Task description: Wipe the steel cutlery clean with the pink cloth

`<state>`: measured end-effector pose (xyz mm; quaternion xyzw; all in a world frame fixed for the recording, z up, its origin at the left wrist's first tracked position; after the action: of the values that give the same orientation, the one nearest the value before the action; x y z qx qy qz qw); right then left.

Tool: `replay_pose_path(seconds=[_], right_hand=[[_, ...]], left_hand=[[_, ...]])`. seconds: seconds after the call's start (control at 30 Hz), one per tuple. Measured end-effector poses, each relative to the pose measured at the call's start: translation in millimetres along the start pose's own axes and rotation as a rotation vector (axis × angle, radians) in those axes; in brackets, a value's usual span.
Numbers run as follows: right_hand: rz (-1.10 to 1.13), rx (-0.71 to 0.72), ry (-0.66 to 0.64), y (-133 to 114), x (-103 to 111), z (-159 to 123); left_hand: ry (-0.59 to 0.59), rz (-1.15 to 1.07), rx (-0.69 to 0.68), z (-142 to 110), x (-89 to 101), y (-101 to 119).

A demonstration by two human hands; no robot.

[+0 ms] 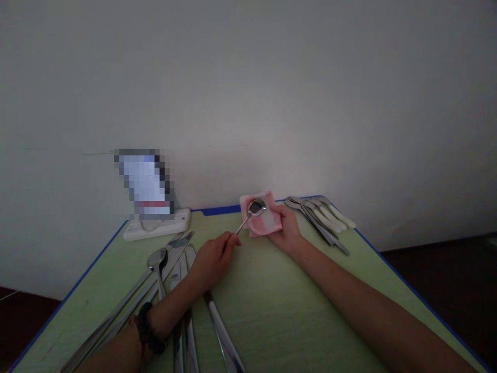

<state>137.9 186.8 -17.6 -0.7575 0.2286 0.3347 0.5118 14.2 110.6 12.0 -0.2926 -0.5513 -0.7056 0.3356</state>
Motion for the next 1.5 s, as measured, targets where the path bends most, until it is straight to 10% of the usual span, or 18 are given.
replay_pose_path(seconds=[0.23,0.7,1.5], right_hand=[[-0.063,-0.165,-0.178,13,-24,-19],[0.005,-0.003,0.025,2,-1,-1],[0.010,0.122,-0.003,-10,8,8]], left_hand=[[-0.083,0.061,-0.020,-3,-6.5,4],[0.075,-0.106,0.051,2,5.0,-7],[0.175,-0.180,0.142,5,14.7,-18]])
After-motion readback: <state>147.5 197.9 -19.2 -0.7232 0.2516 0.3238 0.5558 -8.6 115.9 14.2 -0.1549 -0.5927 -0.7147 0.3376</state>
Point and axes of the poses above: each hand's wrist, its own z-axis towards the middle knuckle, its own x-axis out of the back of the hand, y = z × x, the point moved 10 cm from there along z, towards the middle knuckle, and after that the axes turned 9 degrees about y, right-handed, at the moved point
